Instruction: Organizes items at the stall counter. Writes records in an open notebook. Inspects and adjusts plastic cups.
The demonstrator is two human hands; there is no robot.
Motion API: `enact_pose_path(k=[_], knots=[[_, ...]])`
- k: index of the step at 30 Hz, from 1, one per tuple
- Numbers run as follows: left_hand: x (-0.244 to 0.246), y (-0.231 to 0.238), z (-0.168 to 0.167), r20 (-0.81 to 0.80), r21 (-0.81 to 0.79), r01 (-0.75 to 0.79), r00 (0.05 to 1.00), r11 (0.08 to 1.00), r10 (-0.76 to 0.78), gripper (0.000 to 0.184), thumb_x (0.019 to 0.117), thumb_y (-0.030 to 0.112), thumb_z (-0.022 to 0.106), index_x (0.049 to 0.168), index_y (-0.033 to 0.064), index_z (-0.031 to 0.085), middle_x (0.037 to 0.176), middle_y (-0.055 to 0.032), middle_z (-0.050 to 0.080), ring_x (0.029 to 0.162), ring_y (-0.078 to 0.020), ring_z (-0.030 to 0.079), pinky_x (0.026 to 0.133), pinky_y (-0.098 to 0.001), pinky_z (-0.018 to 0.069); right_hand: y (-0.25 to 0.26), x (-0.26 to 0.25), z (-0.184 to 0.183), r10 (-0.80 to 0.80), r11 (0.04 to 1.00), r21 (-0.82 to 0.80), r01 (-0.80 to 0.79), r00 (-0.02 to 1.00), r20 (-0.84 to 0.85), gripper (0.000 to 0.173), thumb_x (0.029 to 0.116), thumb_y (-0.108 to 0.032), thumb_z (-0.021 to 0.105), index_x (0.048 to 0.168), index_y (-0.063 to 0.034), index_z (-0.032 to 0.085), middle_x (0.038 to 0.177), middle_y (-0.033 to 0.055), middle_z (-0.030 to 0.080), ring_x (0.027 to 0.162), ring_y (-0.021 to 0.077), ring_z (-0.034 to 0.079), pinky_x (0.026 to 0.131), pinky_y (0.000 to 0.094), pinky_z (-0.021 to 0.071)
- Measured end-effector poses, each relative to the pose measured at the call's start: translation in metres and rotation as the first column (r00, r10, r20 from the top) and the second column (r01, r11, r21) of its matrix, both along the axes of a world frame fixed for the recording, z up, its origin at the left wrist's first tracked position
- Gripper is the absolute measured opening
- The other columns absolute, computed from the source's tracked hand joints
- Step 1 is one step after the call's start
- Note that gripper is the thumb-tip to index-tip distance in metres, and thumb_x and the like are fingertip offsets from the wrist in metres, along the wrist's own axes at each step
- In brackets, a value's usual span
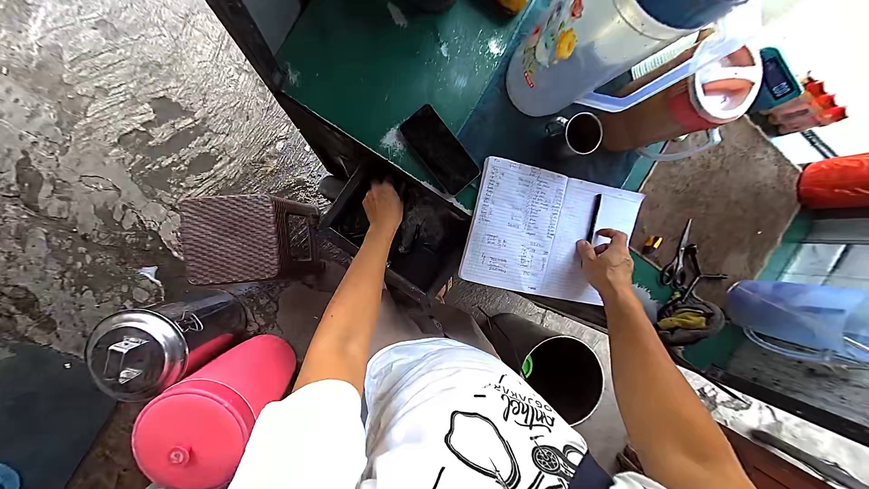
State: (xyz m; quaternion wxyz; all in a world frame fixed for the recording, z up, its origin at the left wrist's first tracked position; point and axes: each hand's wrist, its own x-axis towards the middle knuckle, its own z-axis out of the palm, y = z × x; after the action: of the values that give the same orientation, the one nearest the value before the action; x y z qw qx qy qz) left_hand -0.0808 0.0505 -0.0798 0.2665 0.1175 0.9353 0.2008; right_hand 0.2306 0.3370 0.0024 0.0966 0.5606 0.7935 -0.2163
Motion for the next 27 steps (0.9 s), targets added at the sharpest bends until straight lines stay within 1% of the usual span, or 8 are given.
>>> enact_pose_path(k=[5,11,15,17,20,22,24,27], knots=[[-0.001,0.008,-0.014,0.022,-0.043,0.046,0.999,0.998,-0.045,0.042,0.1068,0.033,0.049,0.119,-0.0010,0.069,0.123,-0.0290,0.066,0.115,-0.0480,0.065,0.095,-0.0643,0.0510,-0.002,-0.005,0.004,-0.013,1.000,-0.014,0.014,0.999,0.037,0.055,0.1034,-0.030,0.062,0.147,-0.0035,0.042,0.113,0.0269,0.066,0.104,0.0435,0.064,0.094,0.0624,0.0474],[-0.001,-0.014,0.007,0.057,0.015,0.127,0.990,0.992,-0.128,0.039,0.1059,0.020,0.047,0.132,-0.0074,0.057,0.132,-0.0315,0.060,0.118,-0.0480,0.063,0.096,-0.0648,0.0514,0.002,0.001,-0.001,-0.011,1.000,-0.020,0.011,0.999,0.031,0.056,0.1016,-0.032,0.065,0.146,-0.0051,0.044,0.108,0.0244,0.067,0.099,0.0416,0.065,0.090,0.0620,0.0485],[-0.006,-0.051,0.013,0.091,0.032,0.253,0.963,0.967,-0.254,0.036,0.1059,0.024,0.054,0.124,-0.0056,0.062,0.127,-0.0297,0.061,0.120,-0.0469,0.061,0.099,-0.0634,0.0503,-0.024,-0.003,0.015,0.017,0.988,0.157,-0.014,1.000,-0.017,0.067,0.0966,-0.028,0.069,0.152,-0.0023,0.041,0.136,0.0333,0.053,0.118,0.0473,0.059,0.099,0.0615,0.0474],[-0.009,-0.065,0.014,0.093,-0.026,0.339,0.938,0.941,-0.335,0.031,0.1023,0.023,0.062,0.118,-0.0034,0.067,0.133,-0.0318,0.055,0.124,-0.0490,0.056,0.100,-0.0649,0.0486,-0.059,-0.019,0.031,0.170,0.965,0.227,-0.133,0.974,-0.153,0.059,0.0978,-0.019,0.064,0.149,0.0029,0.043,0.136,0.0331,0.053,0.111,0.0434,0.063,0.093,0.0554,0.0526],[0.000,-0.064,0.010,0.169,-0.099,0.348,0.929,0.932,-0.329,0.032,0.1005,0.020,0.064,0.119,-0.0055,0.066,0.143,-0.0357,0.047,0.130,-0.0522,0.051,0.102,-0.0653,0.0478,-0.132,-0.059,0.043,0.486,0.864,0.050,-0.501,0.805,-0.339,0.040,0.1004,-0.012,0.060,0.135,0.0078,0.054,0.118,0.0268,0.064,0.098,0.0338,0.069,0.083,0.0482,0.0592],[0.005,-0.054,0.003,0.192,-0.101,0.290,0.944,0.952,-0.267,0.035,0.0993,0.021,0.066,0.122,-0.0058,0.067,0.147,-0.0392,0.041,0.137,-0.0558,0.042,0.107,-0.0658,0.0442,-0.173,-0.096,0.026,0.594,0.710,-0.112,-0.695,0.677,-0.434,0.035,0.0981,-0.015,0.065,0.129,0.0010,0.064,0.123,0.0187,0.066,0.104,0.0284,0.069,0.088,0.0457,0.0595],[0.002,-0.051,0.001,0.222,-0.044,0.174,0.962,0.984,-0.161,0.035,0.0993,0.025,0.066,0.122,-0.0013,0.069,0.149,-0.0385,0.040,0.141,-0.0550,0.037,0.113,-0.0657,0.0375,-0.200,-0.135,-0.002,0.607,0.637,-0.215,-0.741,0.653,-0.453,0.033,0.1008,-0.018,0.063,0.131,-0.0029,0.065,0.135,0.0165,0.063,0.119,0.0280,0.066,0.101,0.0458,0.0550],[0.004,-0.051,-0.001,0.264,0.023,0.132,0.955,0.991,-0.133,0.034,0.0999,0.026,0.065,0.121,0.0002,0.070,0.150,-0.0357,0.040,0.140,-0.0511,0.040,0.114,-0.0621,0.0386,-0.217,-0.183,-0.041,0.534,0.720,-0.233,-0.654,0.736,-0.417,0.046,0.1052,-0.022,0.055,0.145,0.0006,0.053,0.146,0.0242,0.054,0.133,0.0360,0.056,0.111,0.0507,0.0471]])
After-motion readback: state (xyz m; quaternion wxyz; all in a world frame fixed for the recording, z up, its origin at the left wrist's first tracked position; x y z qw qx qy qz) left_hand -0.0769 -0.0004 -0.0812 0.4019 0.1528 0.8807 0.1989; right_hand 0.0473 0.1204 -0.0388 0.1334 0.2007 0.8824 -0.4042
